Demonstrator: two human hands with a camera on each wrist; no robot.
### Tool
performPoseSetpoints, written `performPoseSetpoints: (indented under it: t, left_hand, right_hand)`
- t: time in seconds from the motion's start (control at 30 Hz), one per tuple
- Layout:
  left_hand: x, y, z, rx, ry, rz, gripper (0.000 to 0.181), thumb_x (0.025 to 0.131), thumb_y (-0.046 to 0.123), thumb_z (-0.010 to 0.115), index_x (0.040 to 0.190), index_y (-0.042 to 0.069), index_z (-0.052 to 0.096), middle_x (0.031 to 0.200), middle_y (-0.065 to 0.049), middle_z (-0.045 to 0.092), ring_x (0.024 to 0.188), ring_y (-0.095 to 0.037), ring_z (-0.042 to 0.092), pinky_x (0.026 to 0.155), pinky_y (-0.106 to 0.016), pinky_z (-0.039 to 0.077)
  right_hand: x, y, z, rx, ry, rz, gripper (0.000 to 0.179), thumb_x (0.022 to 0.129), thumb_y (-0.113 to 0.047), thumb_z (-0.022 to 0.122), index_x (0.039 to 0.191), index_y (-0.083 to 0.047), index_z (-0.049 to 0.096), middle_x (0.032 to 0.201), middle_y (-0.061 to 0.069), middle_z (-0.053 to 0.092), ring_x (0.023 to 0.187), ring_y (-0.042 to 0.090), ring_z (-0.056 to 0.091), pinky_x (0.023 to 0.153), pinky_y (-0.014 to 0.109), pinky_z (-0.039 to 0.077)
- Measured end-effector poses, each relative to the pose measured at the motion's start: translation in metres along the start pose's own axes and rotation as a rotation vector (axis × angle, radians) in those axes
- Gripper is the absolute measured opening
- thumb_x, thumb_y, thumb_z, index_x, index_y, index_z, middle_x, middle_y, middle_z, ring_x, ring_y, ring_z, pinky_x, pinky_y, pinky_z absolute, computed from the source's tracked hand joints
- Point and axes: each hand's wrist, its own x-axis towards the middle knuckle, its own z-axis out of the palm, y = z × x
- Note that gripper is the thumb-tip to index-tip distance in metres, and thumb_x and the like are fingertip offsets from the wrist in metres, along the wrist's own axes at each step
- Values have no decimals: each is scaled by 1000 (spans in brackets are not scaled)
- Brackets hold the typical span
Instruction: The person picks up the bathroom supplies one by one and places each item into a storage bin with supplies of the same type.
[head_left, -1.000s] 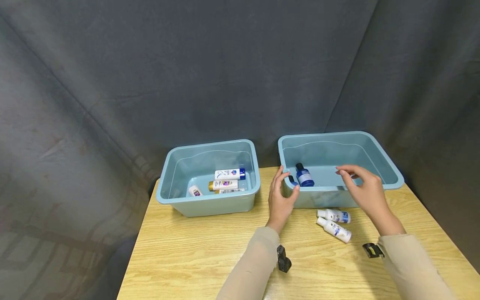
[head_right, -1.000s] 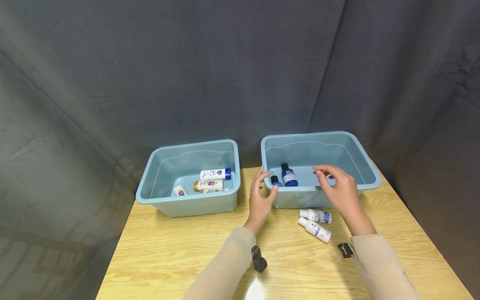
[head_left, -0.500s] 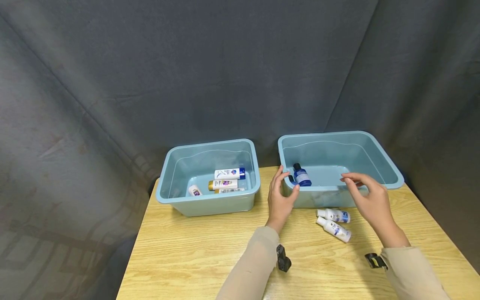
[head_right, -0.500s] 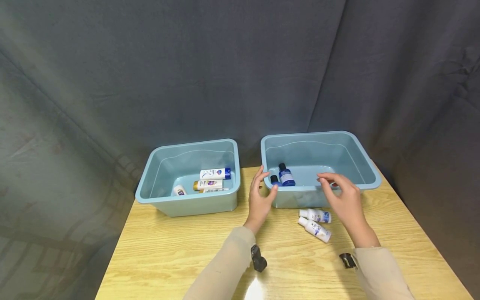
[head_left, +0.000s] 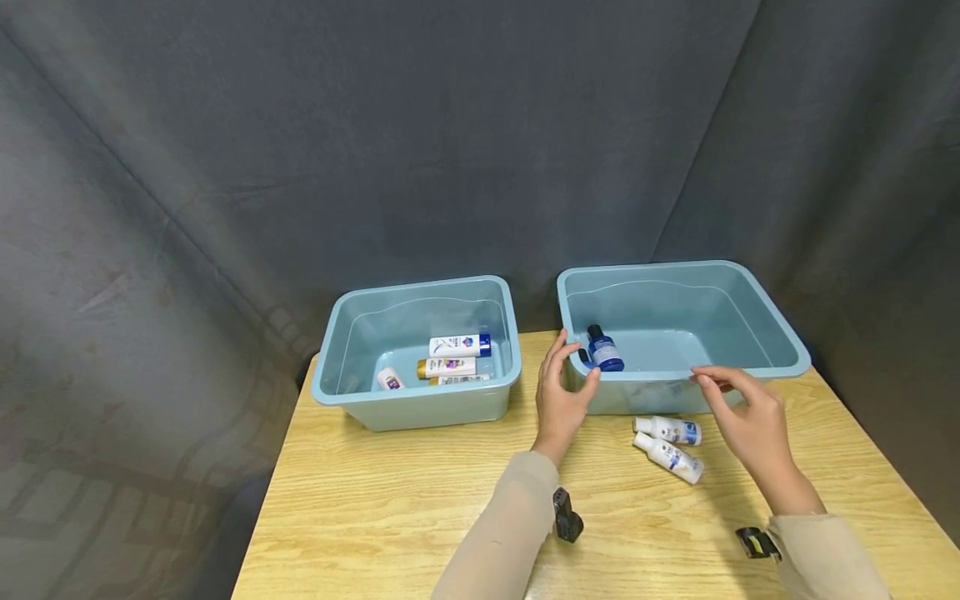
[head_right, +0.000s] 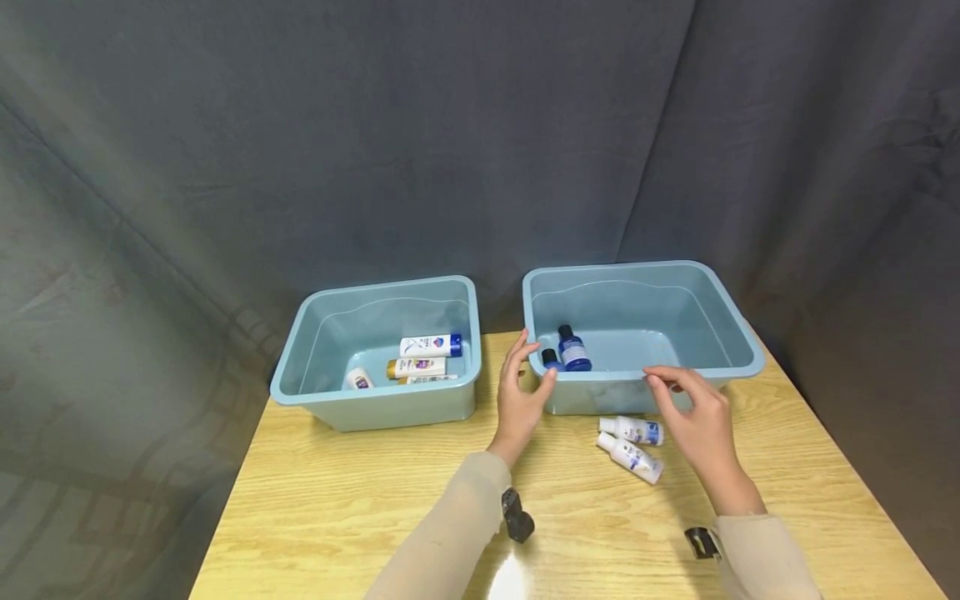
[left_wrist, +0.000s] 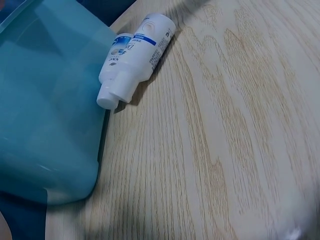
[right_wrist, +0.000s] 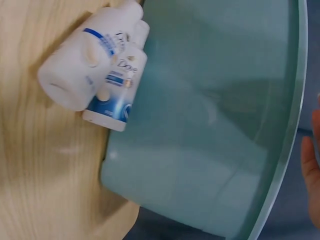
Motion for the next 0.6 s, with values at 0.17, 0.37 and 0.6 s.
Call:
performPoseSetpoints:
  t: [0.17,0.37,0.6]
  left_hand:
    - [0,2,-1,11,-1,4,42,93,27,69,133,30,57,156,14,36,142,-10,33,110,-39,37]
    - [-1,2,-2,19,5,2,40,94,27,69,132,30,57,155,14,37,142,-9,33,110,-42,36]
    - [0,3,-3,25,-3,-11,38,93,28,70,129,29,59,154,16,37,141,-9,34,109,-40,37]
  right_hand:
    - [-7,-2,-2,5,-40,40,22,85,13,67,103,2,73,102,-28,61,91,-12,51,83,10,37]
    - [-17,4,-1,13,-27,41,20,85,14,66,101,4,72,101,-25,64,91,-13,52,83,9,38]
    - [-33,12,-1,4,-8,69,18,85,13,67,100,5,72,102,-31,60,92,-15,51,82,8,38]
